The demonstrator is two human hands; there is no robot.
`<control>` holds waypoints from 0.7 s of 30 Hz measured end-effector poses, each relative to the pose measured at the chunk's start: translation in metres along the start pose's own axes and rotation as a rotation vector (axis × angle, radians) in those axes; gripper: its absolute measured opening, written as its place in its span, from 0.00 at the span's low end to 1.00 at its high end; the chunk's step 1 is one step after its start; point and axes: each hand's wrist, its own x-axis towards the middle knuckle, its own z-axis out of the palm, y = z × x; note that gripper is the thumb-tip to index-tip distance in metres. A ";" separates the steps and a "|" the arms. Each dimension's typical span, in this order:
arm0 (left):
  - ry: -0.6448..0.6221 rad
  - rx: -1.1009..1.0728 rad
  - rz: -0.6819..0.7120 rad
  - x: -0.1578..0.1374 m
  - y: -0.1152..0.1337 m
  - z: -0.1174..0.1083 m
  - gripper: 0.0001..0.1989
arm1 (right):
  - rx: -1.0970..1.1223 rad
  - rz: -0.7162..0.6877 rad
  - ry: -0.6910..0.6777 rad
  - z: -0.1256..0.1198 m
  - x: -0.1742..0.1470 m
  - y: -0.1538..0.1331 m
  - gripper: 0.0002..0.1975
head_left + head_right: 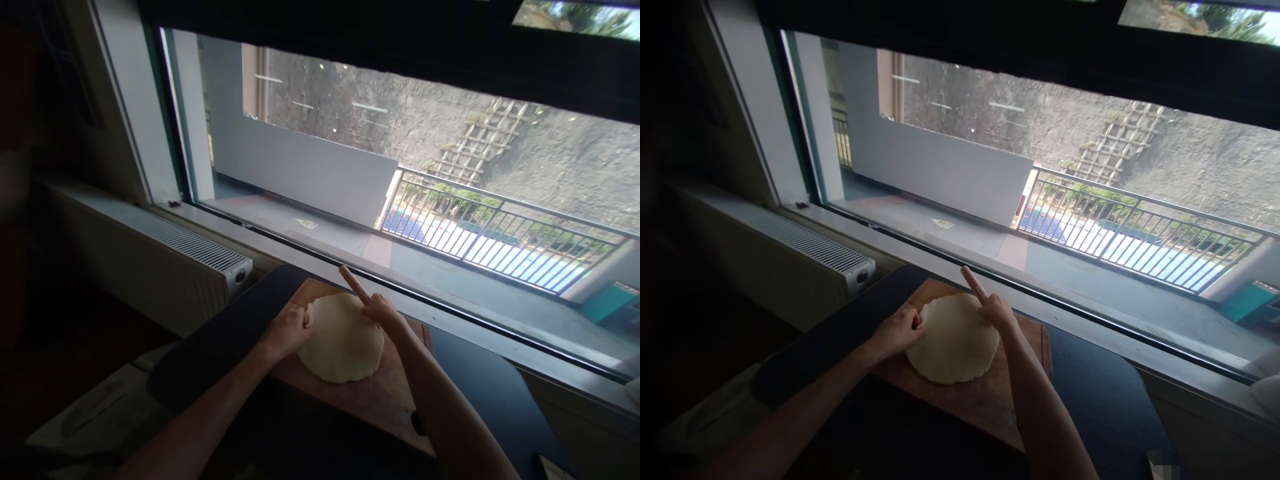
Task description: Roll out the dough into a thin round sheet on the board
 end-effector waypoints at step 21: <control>0.050 -0.394 -0.002 0.050 0.024 0.013 0.15 | 0.110 0.019 0.182 -0.010 -0.146 0.089 0.11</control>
